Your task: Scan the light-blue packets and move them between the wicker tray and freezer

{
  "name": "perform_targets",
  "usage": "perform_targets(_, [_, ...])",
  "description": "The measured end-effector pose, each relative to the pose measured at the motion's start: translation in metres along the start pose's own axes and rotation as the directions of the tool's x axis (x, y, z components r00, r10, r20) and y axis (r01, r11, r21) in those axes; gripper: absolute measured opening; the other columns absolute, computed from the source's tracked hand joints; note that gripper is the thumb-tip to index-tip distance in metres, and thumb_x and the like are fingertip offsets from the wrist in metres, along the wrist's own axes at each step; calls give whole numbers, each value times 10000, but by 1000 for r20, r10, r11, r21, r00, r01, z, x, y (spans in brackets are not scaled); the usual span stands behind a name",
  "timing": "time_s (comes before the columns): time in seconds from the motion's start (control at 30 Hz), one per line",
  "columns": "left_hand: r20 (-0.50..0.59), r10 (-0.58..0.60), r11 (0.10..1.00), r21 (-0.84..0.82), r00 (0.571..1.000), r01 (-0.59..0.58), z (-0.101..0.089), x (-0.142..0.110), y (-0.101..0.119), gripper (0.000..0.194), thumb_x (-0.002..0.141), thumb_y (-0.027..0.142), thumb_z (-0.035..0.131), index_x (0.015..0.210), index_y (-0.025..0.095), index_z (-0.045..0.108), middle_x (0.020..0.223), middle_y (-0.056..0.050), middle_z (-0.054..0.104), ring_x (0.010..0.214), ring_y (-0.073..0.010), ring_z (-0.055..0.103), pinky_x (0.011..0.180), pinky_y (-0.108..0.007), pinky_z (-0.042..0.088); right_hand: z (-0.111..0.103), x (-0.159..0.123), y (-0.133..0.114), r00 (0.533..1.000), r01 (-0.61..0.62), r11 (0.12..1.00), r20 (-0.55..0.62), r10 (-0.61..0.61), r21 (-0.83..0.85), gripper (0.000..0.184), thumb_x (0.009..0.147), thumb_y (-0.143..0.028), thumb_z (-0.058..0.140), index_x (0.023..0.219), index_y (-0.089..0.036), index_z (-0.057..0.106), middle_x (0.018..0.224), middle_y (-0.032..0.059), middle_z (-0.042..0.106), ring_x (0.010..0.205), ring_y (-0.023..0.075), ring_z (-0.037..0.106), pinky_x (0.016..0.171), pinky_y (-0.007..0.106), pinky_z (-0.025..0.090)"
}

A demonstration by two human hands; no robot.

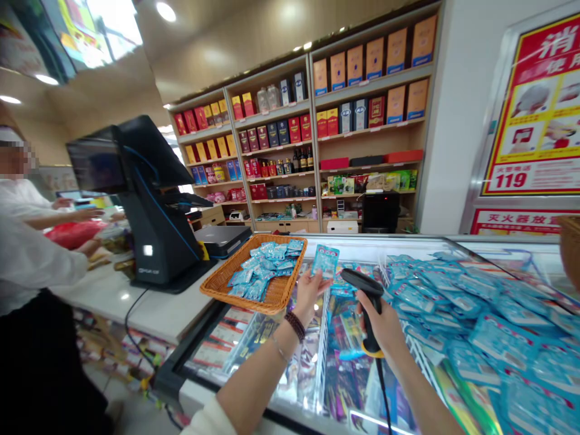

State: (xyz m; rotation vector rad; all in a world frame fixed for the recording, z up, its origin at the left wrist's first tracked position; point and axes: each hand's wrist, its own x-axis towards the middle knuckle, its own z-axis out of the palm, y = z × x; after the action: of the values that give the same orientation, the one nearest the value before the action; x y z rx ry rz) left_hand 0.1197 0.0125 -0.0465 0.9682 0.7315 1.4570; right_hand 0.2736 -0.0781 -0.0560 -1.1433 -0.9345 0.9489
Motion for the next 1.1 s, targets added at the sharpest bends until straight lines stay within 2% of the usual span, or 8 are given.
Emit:
perform_targets(0.13, [-108,13,997,-69,994,-21,1,0,-34,483,703,525,856,803,199,514,666,27,593,788,-229,763,844,-365,603,-3,3,4,1000,7,999,-8,-8,-44,541,679,-736,751,658,-218,597,480,-10,591,340,134,496,344,275,409])
perform_targets(0.27, [-158,0,996,-91,988,-15,-5,6,-45,492,700,516,859,835,207,500,692,27,614,803,-222,766,865,-365,600,-3,3,6,1000,0,994,23,2,-111,534,714,-738,713,622,-228,583,453,-4,583,337,144,501,361,283,403])
perform_targets(0.37, [-136,21,994,-99,991,-34,-8,8,-46,520,677,523,873,820,214,480,672,38,604,800,-220,767,876,-365,601,0,-1,4,997,18,985,75,-5,-173,520,767,-714,678,598,-236,566,399,-12,542,331,148,497,374,276,392])
perform_targets(0.47, [-113,35,994,-95,993,-46,-8,7,-46,518,685,536,866,831,212,490,675,27,624,803,-221,767,884,-372,601,4,-7,0,998,40,978,56,-29,-206,511,794,-692,666,593,-237,549,385,-23,524,320,132,477,379,261,384])
perform_targets(0.73, [-138,6,997,-81,990,-17,-9,3,-39,498,704,524,861,787,218,478,621,33,612,745,-209,758,870,-371,605,8,-17,-13,998,42,965,57,-29,-258,477,795,-660,654,600,-238,548,390,-29,521,327,129,480,391,259,396])
perform_targets(1.1, [-137,-9,999,-47,991,3,-10,1,-35,427,746,485,849,914,186,594,703,-4,674,817,-205,767,920,-372,597,7,-17,-12,997,67,959,63,-52,-276,502,798,-674,649,577,-235,542,376,-21,525,318,126,484,390,254,387])
